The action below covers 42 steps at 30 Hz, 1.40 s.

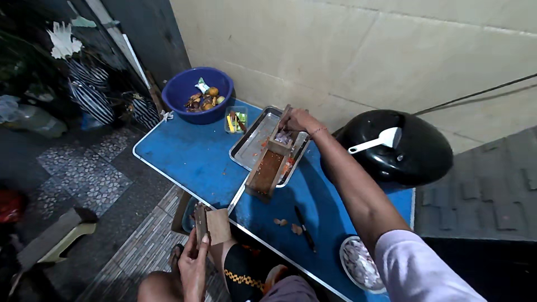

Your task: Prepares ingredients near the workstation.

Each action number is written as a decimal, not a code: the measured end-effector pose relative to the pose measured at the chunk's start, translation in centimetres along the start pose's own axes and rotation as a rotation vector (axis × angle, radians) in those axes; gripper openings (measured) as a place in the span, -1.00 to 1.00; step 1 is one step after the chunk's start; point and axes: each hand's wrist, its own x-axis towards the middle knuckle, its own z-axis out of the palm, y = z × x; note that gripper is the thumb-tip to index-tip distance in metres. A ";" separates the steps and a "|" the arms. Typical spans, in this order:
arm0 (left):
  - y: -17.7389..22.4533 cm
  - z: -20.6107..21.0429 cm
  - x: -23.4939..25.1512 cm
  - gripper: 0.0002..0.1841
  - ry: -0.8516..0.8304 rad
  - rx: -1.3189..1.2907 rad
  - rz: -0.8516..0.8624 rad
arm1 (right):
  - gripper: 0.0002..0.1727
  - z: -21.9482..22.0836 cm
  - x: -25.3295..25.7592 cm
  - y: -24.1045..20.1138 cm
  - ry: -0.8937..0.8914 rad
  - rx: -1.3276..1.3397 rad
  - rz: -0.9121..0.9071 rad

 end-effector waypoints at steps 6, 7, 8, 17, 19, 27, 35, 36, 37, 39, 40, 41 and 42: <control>-0.1 0.6 0.3 -0.48 -0.012 0.023 0.001 | -0.82 1.5 4.0 2.4 -0.094 0.198 0.113; -0.1 0.6 0.2 -0.47 -0.012 0.022 -0.001 | -0.80 1.3 3.5 2.4 -0.059 0.197 0.153; -0.1 0.6 0.2 -0.47 -0.012 0.013 -0.002 | -0.78 1.3 3.1 2.5 -0.040 0.185 0.208; 0.3 0.6 -0.2 -0.47 -0.014 -0.003 -0.018 | -0.57 2.4 0.9 1.1 -0.249 0.100 0.271; 0.3 0.6 -0.4 -0.48 -0.017 0.001 -0.010 | -0.63 2.5 0.6 0.0 -0.249 0.116 0.245; 0.1 0.7 -0.3 -0.49 -0.006 0.014 -0.004 | -0.74 2.9 1.5 -0.3 0.007 0.174 -0.028; -0.1 1.1 -0.1 -0.47 -0.028 0.026 -0.002 | -0.75 2.9 -1.7 3.0 0.231 0.423 0.114; -0.3 1.1 0.1 -0.46 -0.023 0.021 0.002 | -0.74 3.4 -2.7 3.1 0.288 0.431 0.182; -0.5 1.1 0.2 -0.46 -0.017 0.022 0.000 | -0.74 4.1 -3.8 3.1 0.331 0.421 0.245; -0.5 1.0 0.2 -0.46 -0.011 0.026 -0.012 | -0.73 6.2 -5.4 3.4 0.321 0.381 0.380; -0.5 0.9 0.2 -0.46 -0.011 0.026 -0.021 | -0.73 7.4 -5.8 3.8 0.273 0.364 0.456; -0.4 0.9 0.1 -0.46 -0.012 0.028 -0.028 | -0.73 8.6 -5.8 4.4 0.218 0.353 0.536; -0.2 0.8 0.1 -0.46 -0.012 0.029 -0.036 | -0.73 9.8 -5.5 5.1 0.163 0.353 0.602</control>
